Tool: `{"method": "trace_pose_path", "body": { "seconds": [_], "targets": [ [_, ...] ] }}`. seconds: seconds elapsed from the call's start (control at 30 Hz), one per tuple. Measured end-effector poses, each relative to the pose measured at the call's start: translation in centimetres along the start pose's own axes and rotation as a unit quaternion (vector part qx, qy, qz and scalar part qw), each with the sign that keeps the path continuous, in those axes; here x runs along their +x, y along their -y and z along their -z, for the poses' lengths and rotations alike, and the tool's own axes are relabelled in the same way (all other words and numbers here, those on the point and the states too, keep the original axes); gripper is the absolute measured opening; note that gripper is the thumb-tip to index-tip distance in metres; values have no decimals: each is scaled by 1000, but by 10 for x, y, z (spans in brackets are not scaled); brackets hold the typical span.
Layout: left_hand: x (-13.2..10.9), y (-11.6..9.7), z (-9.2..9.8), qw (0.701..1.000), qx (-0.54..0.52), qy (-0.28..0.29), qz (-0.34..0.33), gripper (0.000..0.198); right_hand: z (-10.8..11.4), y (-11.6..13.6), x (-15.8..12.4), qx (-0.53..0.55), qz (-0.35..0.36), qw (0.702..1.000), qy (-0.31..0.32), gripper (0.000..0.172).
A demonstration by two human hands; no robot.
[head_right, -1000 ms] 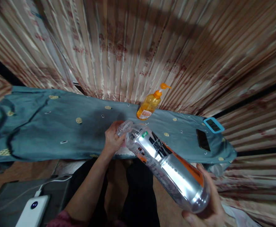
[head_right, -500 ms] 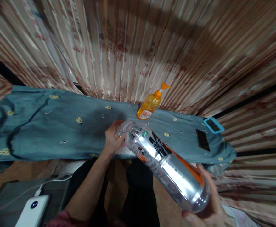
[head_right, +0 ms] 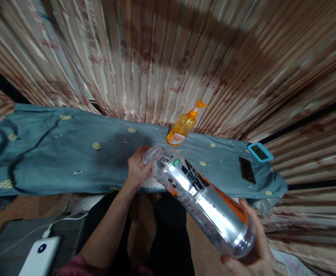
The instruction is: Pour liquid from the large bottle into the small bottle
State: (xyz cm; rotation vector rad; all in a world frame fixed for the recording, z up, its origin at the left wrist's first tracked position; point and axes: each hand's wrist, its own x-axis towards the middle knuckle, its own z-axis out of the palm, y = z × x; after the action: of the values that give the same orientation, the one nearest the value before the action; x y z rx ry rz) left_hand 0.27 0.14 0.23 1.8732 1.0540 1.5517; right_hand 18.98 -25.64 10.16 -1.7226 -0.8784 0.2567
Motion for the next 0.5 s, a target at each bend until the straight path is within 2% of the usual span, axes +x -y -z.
{"method": "trace_pose_path", "body": {
  "seconds": [0.2,0.5],
  "targets": [
    [0,0,1,1000,-3,3,1,34,1,-2,0,11,-22,1000,7,111],
    [0,0,2,1000,6,10,12,34,13,-19,4,-5,5,999,34,107]
  ]
}}
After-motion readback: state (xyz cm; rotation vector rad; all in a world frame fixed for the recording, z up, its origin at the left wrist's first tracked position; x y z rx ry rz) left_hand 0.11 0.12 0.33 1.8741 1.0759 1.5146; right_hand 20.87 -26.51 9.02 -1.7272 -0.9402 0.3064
